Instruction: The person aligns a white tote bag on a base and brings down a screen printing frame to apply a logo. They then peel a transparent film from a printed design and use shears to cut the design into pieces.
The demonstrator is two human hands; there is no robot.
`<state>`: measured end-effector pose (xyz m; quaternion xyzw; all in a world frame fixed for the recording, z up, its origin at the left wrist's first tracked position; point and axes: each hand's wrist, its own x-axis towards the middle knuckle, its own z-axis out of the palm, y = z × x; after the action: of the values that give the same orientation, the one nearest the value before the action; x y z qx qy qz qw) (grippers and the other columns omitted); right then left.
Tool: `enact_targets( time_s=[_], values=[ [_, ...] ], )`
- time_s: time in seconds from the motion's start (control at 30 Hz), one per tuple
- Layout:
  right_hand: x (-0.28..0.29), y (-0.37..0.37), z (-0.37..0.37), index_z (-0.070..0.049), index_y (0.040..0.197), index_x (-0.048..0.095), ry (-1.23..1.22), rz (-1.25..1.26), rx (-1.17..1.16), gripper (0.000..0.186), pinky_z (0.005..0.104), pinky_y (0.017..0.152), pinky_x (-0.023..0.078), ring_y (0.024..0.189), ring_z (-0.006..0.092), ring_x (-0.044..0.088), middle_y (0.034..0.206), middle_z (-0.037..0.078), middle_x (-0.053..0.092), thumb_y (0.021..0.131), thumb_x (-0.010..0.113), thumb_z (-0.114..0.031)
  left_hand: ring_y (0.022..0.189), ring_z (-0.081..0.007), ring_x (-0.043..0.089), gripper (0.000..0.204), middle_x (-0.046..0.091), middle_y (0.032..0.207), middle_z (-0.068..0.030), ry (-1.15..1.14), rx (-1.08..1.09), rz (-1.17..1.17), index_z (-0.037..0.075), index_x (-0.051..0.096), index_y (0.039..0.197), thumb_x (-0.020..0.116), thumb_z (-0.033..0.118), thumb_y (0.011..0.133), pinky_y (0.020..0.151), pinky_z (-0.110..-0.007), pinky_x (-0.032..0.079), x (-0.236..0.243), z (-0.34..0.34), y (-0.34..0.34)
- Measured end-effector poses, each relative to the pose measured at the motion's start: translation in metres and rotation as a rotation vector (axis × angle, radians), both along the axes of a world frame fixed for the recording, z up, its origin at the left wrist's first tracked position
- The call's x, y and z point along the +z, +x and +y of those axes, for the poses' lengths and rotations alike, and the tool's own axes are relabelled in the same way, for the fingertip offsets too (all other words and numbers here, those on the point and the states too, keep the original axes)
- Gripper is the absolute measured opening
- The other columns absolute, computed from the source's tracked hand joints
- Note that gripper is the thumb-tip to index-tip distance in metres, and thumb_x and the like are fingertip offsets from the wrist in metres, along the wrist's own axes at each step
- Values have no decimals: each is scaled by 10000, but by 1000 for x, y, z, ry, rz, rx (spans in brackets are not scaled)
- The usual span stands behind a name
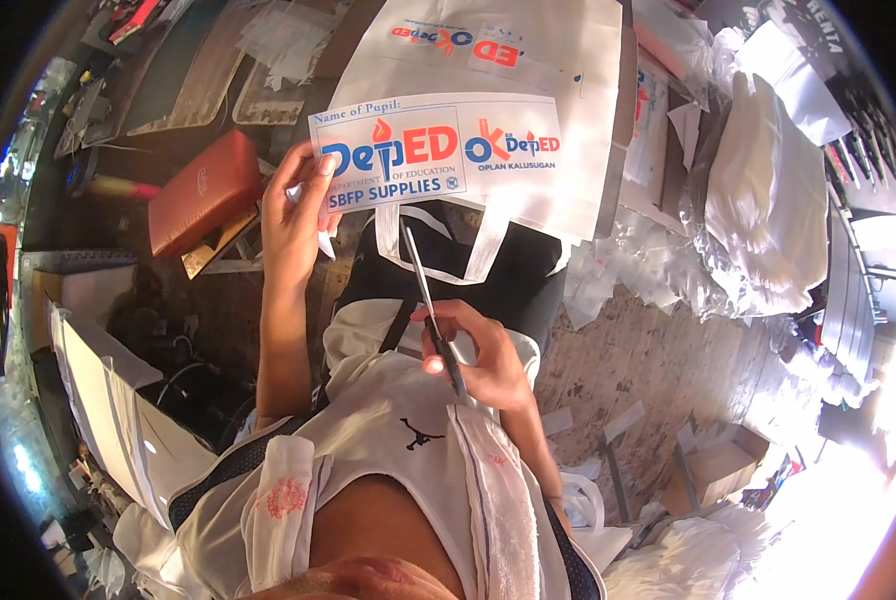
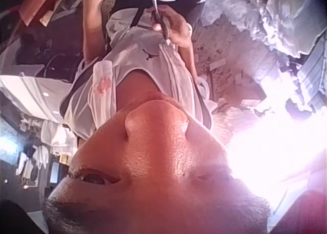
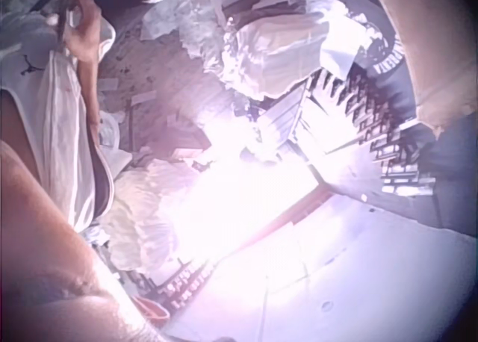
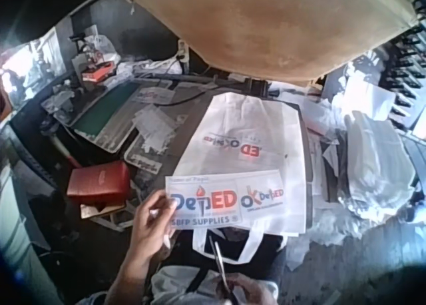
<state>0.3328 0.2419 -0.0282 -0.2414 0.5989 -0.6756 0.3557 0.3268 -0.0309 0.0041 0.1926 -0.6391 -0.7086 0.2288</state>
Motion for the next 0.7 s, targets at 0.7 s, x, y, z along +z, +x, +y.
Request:
enact_targets(
  time_s=[0.7],
  values=[
    [18, -9, -28, 8, 1254, 685, 106, -22, -69, 560, 288, 740, 455, 745, 113, 595, 803, 25, 691, 908, 811, -413, 617, 12, 481, 256, 688, 901, 7, -23, 2, 21, 6, 654, 1239, 673, 199, 1071, 494, -201, 377, -2, 6, 3]
  ],
)
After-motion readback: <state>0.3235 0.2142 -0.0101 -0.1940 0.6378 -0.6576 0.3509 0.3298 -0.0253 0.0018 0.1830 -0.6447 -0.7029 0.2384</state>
